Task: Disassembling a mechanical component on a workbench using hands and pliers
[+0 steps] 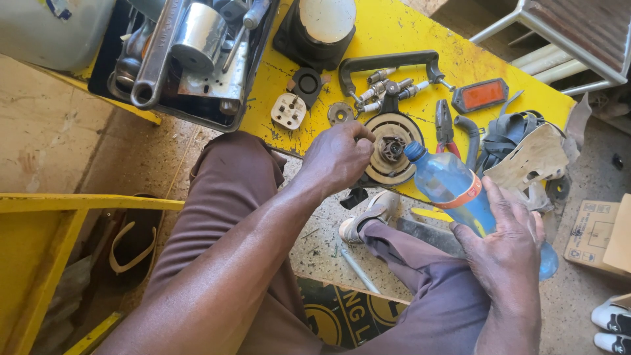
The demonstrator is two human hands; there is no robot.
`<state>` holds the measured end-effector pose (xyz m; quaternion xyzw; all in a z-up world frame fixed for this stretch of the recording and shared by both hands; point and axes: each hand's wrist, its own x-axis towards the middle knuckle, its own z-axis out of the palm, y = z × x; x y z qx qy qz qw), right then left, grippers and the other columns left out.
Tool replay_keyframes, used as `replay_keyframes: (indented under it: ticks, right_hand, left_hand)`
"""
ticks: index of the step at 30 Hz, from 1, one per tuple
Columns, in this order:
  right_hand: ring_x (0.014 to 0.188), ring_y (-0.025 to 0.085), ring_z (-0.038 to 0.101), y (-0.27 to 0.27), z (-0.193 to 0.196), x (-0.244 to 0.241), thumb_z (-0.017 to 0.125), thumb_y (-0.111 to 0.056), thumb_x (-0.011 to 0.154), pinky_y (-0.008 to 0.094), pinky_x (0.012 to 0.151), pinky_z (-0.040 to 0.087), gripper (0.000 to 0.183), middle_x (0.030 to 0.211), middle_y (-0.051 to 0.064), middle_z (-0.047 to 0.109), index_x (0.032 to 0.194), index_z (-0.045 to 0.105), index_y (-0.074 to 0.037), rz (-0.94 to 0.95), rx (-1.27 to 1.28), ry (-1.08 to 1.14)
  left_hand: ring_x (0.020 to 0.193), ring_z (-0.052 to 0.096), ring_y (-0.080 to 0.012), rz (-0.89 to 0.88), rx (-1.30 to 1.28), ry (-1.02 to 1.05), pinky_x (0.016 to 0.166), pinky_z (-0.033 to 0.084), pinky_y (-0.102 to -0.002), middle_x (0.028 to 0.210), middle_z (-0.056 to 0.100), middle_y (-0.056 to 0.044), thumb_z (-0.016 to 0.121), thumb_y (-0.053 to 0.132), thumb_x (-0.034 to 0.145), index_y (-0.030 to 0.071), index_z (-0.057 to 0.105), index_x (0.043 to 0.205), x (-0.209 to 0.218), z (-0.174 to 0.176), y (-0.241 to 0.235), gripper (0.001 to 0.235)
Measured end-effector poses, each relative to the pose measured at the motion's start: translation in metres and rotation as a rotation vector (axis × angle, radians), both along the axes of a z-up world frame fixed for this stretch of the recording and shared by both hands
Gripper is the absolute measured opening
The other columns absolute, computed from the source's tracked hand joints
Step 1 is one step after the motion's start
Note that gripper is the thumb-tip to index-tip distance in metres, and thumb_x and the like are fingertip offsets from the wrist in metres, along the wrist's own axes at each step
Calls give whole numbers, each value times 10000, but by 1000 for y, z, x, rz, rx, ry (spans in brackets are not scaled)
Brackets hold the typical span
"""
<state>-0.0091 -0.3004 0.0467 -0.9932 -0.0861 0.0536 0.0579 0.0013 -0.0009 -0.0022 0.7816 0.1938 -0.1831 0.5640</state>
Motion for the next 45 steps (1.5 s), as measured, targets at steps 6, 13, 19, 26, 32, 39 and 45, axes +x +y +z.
replay_keyframes:
  ticks: [6,13,19,26,32,39,45]
  right_hand:
    - [1515,322,398,4,3,0,718,-392,760,542,1306,81,921,1581,164,532,1642,498,-241,-46,13,36]
    - [1529,315,382,5,3,-1,733,-385,753,541,1303,87,932,1587,138,528,1643,493,-248,-50,10,46]
    - [1532,311,379,5,3,-1,747,-397,757,547,1296,100,931,1604,156,516,1640,496,-246,-44,-8,38]
    - [1530,311,393,-2,-3,0,744,-414,754,572,1285,123,935,1586,149,537,1639,511,-223,7,-15,-6]
    - [1536,325,383,-2,-2,1,762,-419,752,559,1282,137,955,1612,142,528,1650,493,-235,-8,-13,2]
    - [1486,380,399,14,11,-3,803,-337,749,517,1210,286,941,1625,188,498,1638,512,-228,-72,78,13]
    - [1473,340,475,32,26,-8,822,-424,731,481,1193,333,970,1610,162,528,1635,494,-306,-167,109,11]
  left_hand:
    - [1164,680,-258,7,-28,4,900,527,-463,1292,773,-48,465,272,866,215,772,1219,-1,5,2,471]
    - [1161,685,-252,12,-47,0,896,539,-459,1308,765,-55,466,276,881,204,763,1240,-2,6,2,471]
    - [1147,685,-244,5,-47,20,890,539,-453,1302,765,-55,473,271,899,203,761,1243,-2,9,3,454]
    - [1146,686,-246,12,-46,8,891,538,-456,1293,769,-52,473,269,889,207,763,1229,-2,7,2,451]
    - [1127,687,-231,14,-51,15,883,539,-449,1263,776,-44,480,268,903,210,763,1210,-3,10,3,421]
    - [1148,731,-186,85,-273,23,957,634,-396,1498,702,-86,426,260,984,169,734,1164,-1,14,3,367]
    - [912,670,-172,144,-641,-200,974,538,-366,1097,723,-111,370,141,847,3,544,1575,-3,7,2,761]
